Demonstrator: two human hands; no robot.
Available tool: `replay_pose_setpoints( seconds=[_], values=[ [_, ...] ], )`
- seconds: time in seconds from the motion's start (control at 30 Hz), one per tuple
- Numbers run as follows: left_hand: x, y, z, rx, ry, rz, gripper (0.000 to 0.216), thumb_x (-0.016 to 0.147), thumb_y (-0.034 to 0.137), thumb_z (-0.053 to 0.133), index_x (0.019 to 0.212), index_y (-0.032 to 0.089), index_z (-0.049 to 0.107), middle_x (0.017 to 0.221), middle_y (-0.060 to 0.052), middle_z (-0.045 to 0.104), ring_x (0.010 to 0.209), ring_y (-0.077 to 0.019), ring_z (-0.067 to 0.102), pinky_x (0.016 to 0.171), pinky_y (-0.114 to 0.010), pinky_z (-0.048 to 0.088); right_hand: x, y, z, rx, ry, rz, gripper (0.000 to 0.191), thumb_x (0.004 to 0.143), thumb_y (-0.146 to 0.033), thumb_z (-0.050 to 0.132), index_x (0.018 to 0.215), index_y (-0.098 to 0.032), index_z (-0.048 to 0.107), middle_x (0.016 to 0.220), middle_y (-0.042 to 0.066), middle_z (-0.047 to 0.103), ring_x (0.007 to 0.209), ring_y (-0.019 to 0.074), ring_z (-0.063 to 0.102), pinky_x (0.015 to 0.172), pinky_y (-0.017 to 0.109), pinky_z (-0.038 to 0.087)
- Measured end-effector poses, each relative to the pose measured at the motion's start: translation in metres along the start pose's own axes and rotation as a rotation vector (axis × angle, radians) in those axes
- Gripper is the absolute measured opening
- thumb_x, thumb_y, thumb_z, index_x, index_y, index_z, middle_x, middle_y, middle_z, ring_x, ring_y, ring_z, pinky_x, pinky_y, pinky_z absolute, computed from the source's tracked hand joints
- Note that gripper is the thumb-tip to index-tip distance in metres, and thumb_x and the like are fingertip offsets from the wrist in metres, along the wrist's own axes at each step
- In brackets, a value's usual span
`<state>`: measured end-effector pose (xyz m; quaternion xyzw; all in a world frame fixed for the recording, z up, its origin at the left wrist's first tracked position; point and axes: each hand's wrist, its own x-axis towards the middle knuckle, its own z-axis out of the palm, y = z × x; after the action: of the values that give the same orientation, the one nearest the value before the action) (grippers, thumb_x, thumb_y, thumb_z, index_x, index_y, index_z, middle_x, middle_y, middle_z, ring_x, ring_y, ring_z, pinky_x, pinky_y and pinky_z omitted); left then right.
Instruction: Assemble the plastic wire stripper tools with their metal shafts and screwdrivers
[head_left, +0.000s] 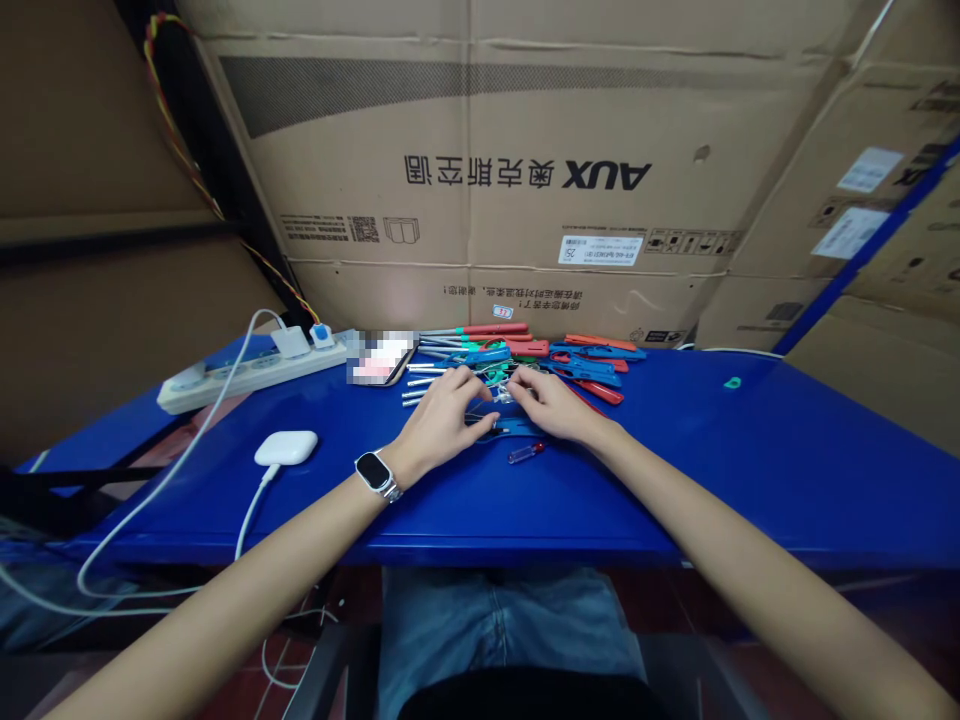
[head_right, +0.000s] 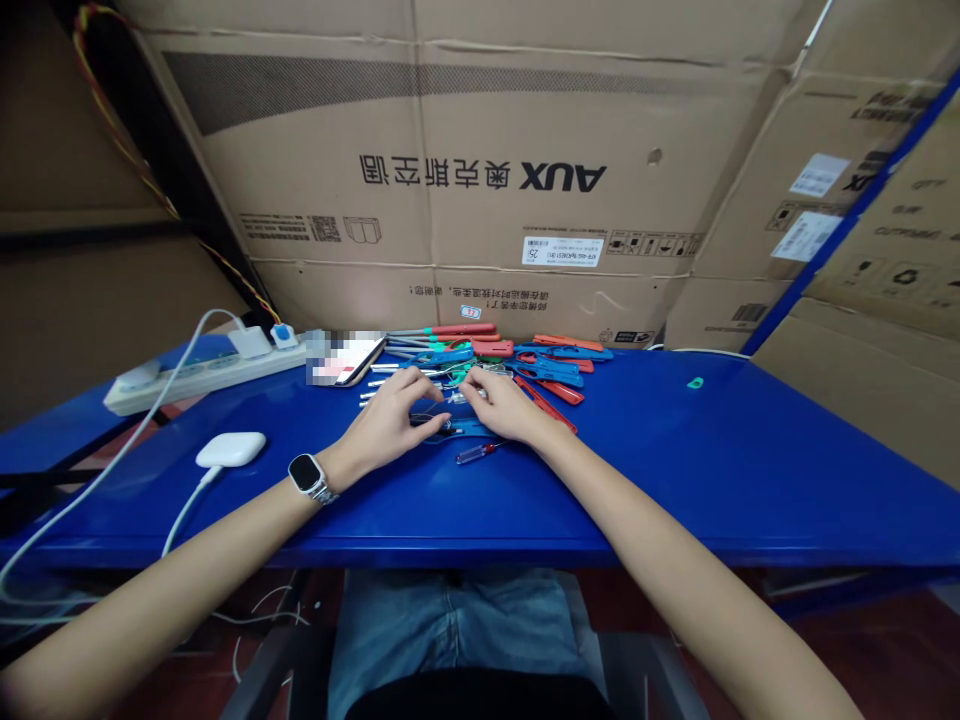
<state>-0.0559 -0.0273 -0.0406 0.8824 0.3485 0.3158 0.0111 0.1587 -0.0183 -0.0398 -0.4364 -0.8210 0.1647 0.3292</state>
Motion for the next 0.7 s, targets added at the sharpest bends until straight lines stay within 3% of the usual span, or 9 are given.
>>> replay_pose_setpoints(
  seconds=[0.17,0.53,0.7],
  values=[
    [0.007,-0.009,0.009,-0.115,-0.003,-0.166,0.024,0.086,0.042,0.069,0.092,0.019,0.065,0.091,-0.004,0.060,0.091,-0.0244,0.056,0.082,-0.038,0.045,0.000,-0.004,-0.002,0.027,-0.023,-0.063,0.020,0.099,-0.032,0.040,0.086,-0.020,0.050,0.079,-0.001,0.053,0.070,0.0140,0.047,0.066,0.027,0.035],
    [0.011,-0.011,0.011,-0.317,-0.041,-0.199,0.022,0.088,0.040,0.065,0.085,0.019,0.068,0.090,-0.004,0.065,0.090,-0.0220,0.060,0.083,-0.037,0.046,-0.001,-0.004,-0.002,-0.024,-0.034,-0.074,0.017,0.099,-0.031,0.042,0.087,-0.020,0.050,0.083,0.002,0.055,0.076,0.0158,0.049,0.069,0.028,0.036],
    [0.004,-0.009,0.007,-0.191,-0.071,-0.145,0.036,0.084,0.051,0.069,0.102,0.020,0.064,0.106,-0.006,0.066,0.104,-0.0256,0.059,0.093,-0.041,0.045,-0.001,-0.002,-0.004,-0.021,-0.034,-0.071,0.020,0.099,-0.032,0.040,0.087,-0.020,0.050,0.082,0.001,0.056,0.074,0.0153,0.050,0.069,0.028,0.036]
  ],
)
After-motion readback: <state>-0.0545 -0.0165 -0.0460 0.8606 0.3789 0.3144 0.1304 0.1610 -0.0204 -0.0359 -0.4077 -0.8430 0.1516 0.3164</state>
